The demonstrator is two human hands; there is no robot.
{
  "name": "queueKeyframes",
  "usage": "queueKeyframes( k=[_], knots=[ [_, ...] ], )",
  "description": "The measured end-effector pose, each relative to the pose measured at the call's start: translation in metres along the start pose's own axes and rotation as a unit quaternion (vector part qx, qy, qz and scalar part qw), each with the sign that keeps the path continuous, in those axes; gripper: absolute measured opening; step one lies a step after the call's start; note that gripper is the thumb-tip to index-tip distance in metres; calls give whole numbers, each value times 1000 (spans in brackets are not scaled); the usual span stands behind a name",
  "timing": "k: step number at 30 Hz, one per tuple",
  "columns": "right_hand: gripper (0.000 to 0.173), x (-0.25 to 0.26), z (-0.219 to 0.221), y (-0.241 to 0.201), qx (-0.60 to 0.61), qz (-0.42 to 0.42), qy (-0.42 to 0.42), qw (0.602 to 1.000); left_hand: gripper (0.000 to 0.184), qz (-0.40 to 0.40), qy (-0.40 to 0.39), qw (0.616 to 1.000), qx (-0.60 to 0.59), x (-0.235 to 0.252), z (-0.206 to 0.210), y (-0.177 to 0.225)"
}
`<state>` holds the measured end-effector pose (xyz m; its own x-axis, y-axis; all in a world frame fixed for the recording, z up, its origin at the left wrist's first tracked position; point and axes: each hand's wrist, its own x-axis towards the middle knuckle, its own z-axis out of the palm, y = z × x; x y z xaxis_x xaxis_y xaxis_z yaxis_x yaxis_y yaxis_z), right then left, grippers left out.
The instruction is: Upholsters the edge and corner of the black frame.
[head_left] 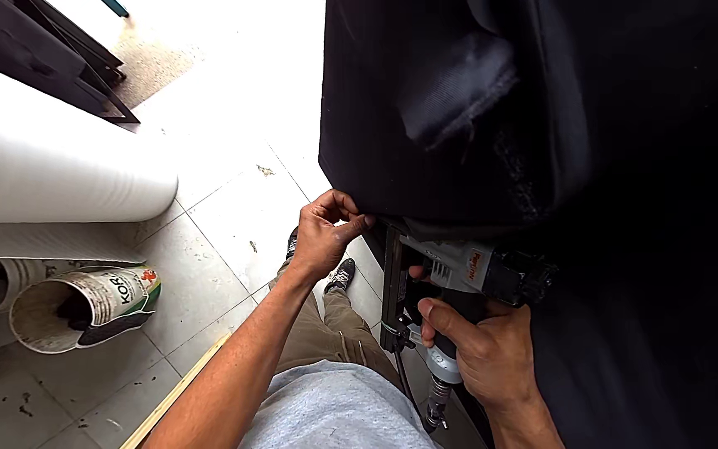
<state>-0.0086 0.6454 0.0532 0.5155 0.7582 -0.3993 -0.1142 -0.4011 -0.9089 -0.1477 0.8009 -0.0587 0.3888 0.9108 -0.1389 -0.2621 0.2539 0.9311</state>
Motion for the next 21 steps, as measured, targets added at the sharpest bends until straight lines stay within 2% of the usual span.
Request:
queueKeyframes(
  k=[6,11,16,17,19,21],
  knots=[
    [24,2,12,1,-32,-1,8,999,23,15,-53,998,-2,1,-10,8],
    [22,0,21,2,-74,-11,27,997,24,20,-63,998,14,3,-13,13],
    [22,-3,32,3,-129,-30,61,989,16,5,-75,996,50,17,-31,24],
    [22,-4,34,4,-147,-36,68,986,14,26,-48,998,30,32,-40,24],
    [22,-5,38,7,-177,-49,81,980,5,121,-3,992,-22,92,-59,10],
    [23,-6,41,10,-199,-58,89,974,18,164,-40,986,-5,163,-60,1]
  ],
)
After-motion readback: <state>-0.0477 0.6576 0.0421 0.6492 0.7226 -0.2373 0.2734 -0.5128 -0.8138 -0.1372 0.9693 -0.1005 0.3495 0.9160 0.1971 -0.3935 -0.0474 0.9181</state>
